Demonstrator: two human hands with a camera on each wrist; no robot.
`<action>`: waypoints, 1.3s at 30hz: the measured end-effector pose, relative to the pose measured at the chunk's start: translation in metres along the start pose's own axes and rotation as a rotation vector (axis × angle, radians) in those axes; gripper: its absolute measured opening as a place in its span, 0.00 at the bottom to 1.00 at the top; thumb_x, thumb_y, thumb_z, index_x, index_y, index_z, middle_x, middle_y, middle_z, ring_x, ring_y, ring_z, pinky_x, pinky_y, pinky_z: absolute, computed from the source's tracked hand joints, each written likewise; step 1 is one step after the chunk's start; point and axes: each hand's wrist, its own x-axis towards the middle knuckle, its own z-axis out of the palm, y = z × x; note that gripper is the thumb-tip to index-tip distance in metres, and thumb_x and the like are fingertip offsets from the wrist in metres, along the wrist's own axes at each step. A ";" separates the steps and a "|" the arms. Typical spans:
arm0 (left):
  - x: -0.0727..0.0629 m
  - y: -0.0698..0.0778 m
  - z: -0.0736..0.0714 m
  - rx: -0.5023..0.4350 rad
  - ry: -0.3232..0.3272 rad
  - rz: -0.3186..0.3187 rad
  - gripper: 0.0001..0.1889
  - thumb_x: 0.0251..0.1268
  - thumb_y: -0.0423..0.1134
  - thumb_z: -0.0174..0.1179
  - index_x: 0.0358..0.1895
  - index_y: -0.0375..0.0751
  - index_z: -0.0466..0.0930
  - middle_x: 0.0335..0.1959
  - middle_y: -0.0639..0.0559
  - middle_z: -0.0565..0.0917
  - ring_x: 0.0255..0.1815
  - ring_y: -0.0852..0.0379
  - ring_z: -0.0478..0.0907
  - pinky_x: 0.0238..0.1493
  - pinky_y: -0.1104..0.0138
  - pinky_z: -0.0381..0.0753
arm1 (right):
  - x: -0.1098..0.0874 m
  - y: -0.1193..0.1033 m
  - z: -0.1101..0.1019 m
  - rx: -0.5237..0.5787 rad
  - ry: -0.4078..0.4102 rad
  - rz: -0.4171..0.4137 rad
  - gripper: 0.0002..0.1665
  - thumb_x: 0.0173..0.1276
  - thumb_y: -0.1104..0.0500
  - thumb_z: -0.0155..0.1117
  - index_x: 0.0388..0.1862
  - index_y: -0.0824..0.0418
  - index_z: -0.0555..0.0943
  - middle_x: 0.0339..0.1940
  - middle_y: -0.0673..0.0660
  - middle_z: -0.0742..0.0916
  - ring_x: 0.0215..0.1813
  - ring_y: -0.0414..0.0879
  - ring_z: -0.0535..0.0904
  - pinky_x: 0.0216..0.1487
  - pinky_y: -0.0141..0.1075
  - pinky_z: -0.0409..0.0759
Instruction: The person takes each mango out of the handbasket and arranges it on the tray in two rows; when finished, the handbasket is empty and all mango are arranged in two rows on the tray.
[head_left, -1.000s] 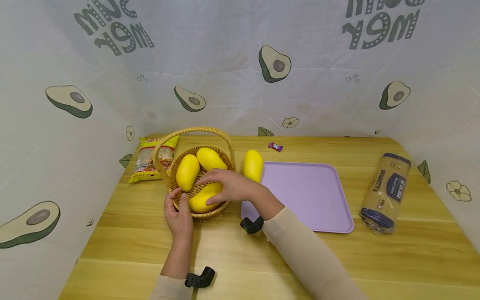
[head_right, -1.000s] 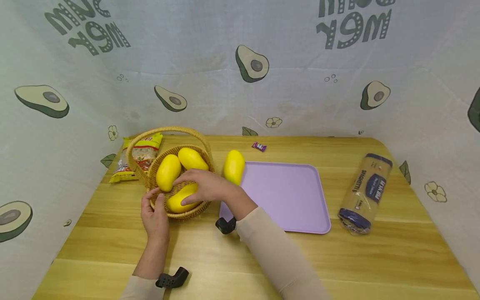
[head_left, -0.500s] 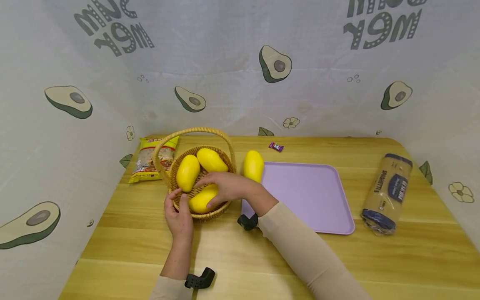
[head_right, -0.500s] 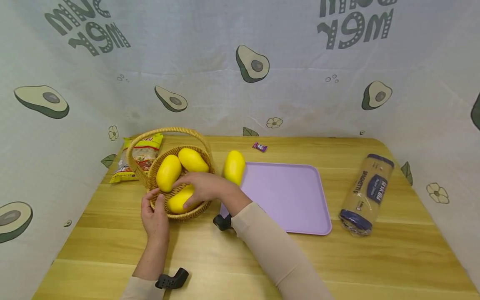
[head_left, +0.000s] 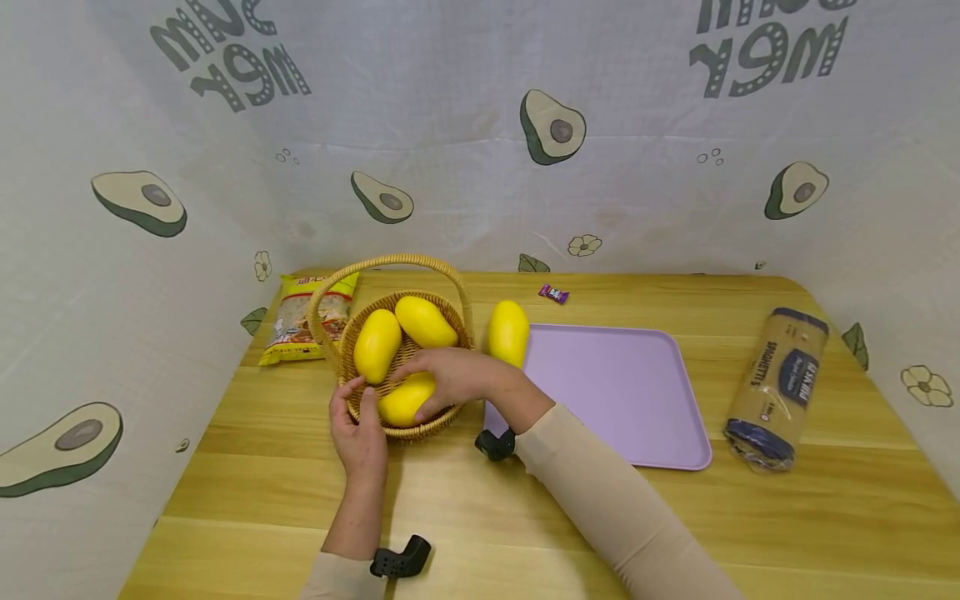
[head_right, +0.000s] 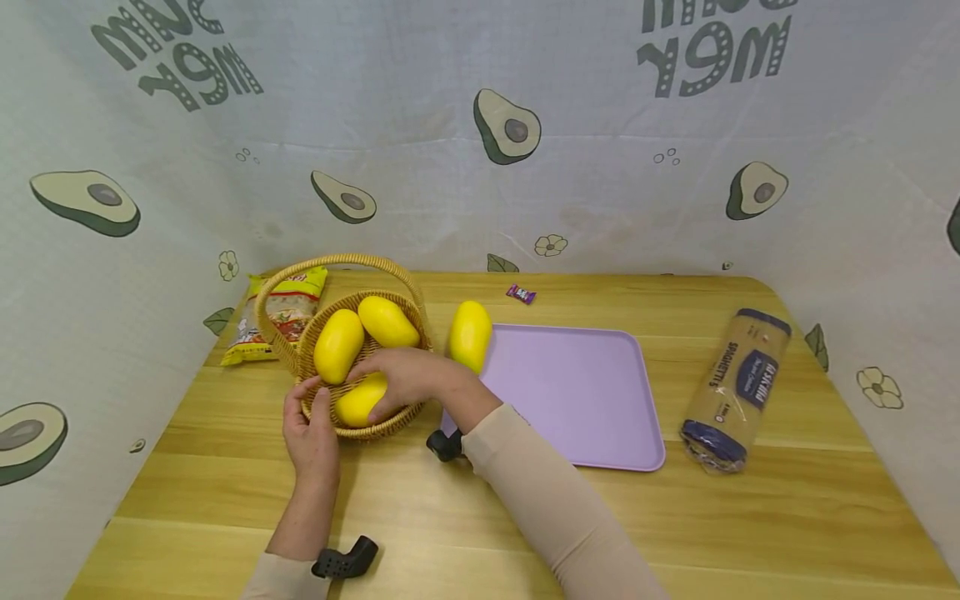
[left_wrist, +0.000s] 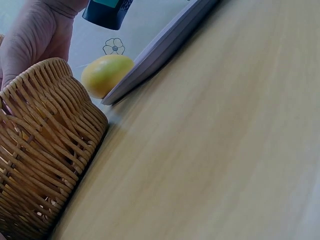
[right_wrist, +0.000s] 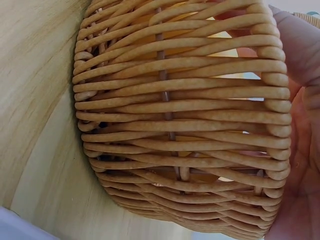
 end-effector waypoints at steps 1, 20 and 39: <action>0.000 0.000 0.000 0.000 -0.001 0.000 0.14 0.73 0.35 0.56 0.56 0.31 0.77 0.75 0.42 0.69 0.84 0.46 0.51 0.85 0.50 0.45 | 0.000 0.000 0.000 -0.008 0.000 0.001 0.38 0.61 0.51 0.79 0.70 0.49 0.78 0.72 0.50 0.79 0.74 0.46 0.73 0.76 0.42 0.70; 0.001 -0.001 -0.001 -0.002 -0.018 -0.031 0.15 0.74 0.37 0.55 0.57 0.32 0.76 0.80 0.44 0.63 0.85 0.45 0.46 0.85 0.49 0.41 | 0.000 -0.002 0.001 -0.100 -0.013 -0.015 0.34 0.62 0.53 0.78 0.68 0.50 0.80 0.69 0.51 0.82 0.71 0.47 0.76 0.74 0.41 0.72; 0.001 -0.001 0.000 -0.006 -0.015 -0.021 0.15 0.74 0.37 0.55 0.57 0.32 0.76 0.79 0.45 0.65 0.85 0.45 0.47 0.85 0.49 0.42 | -0.001 -0.001 0.000 -0.056 0.077 -0.035 0.32 0.63 0.51 0.77 0.66 0.50 0.81 0.67 0.50 0.83 0.70 0.45 0.76 0.74 0.41 0.72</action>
